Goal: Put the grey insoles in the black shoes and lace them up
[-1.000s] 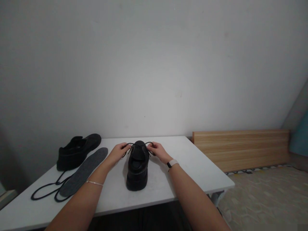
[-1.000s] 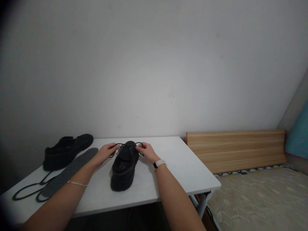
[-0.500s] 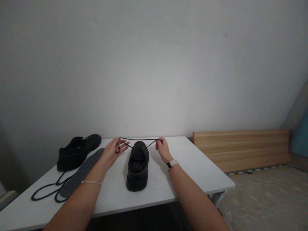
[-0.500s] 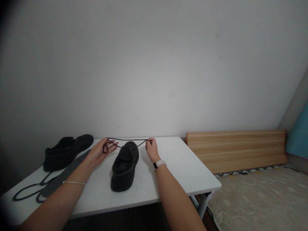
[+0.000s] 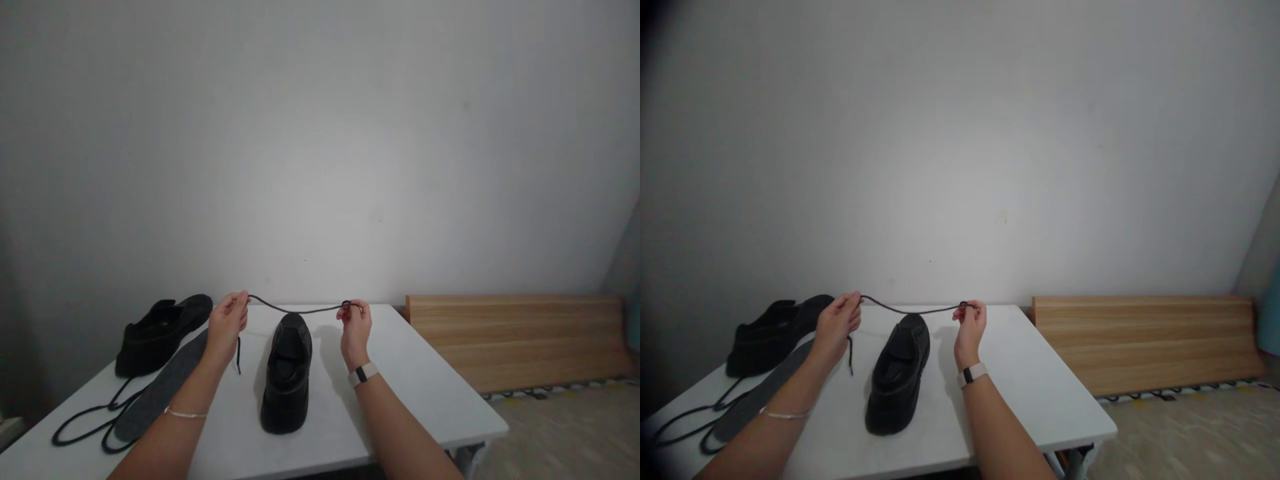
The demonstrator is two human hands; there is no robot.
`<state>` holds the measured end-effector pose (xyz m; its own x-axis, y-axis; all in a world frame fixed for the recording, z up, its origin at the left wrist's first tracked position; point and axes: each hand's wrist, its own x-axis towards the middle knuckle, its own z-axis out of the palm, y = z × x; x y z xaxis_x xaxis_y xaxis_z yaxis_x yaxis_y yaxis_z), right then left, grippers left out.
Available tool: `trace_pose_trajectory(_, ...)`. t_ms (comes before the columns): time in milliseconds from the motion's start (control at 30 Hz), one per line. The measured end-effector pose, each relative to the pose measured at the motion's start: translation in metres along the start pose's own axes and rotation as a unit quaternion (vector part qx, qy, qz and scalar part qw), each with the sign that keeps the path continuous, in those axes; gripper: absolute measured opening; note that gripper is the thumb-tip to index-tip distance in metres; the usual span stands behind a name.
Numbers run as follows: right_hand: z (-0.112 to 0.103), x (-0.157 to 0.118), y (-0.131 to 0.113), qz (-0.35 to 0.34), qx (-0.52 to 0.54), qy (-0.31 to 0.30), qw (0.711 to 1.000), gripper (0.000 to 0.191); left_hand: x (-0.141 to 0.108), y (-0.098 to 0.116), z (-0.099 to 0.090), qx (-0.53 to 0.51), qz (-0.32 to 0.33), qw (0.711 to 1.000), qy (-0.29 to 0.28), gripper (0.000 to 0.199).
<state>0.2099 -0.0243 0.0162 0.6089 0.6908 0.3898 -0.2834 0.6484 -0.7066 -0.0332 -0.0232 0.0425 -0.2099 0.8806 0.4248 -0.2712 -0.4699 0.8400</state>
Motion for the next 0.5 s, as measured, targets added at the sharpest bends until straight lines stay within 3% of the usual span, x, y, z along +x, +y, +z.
trace_pose_trajectory(67,0.017,-0.011,-0.013,0.008,-0.001,-0.058,0.998,0.015,0.000,0.012,0.008,0.010,0.041,0.999,0.006,0.031)
trace_pose_trajectory(133,0.041,-0.026,-0.029,0.026,-0.009,-0.161,0.987,0.012,-0.002,0.026,0.018,0.030,0.083,0.996,-0.008,0.031)
trace_pose_trajectory(200,0.069,-0.042,-0.042,0.057,-0.007,-0.265,0.962,0.012,-0.005,0.038,0.027,0.068,0.119,0.990,-0.024,0.033)
trace_pose_trajectory(300,0.105,-0.063,-0.051,0.098,-0.007,-0.394,0.914,0.014,-0.011,0.050,0.032,0.140,0.123,0.982,-0.037,0.037)
trace_pose_trajectory(400,0.121,-0.074,-0.050,0.099,-0.043,-0.483,0.869,0.018,-0.015,0.054,0.014,0.291,0.138,0.946,-0.023,0.034)
trace_pose_trajectory(500,0.110,-0.074,-0.053,0.010,-0.164,-0.506,0.847,0.019,-0.016,0.054,-0.023,0.420,0.165,0.893,0.002,0.030)
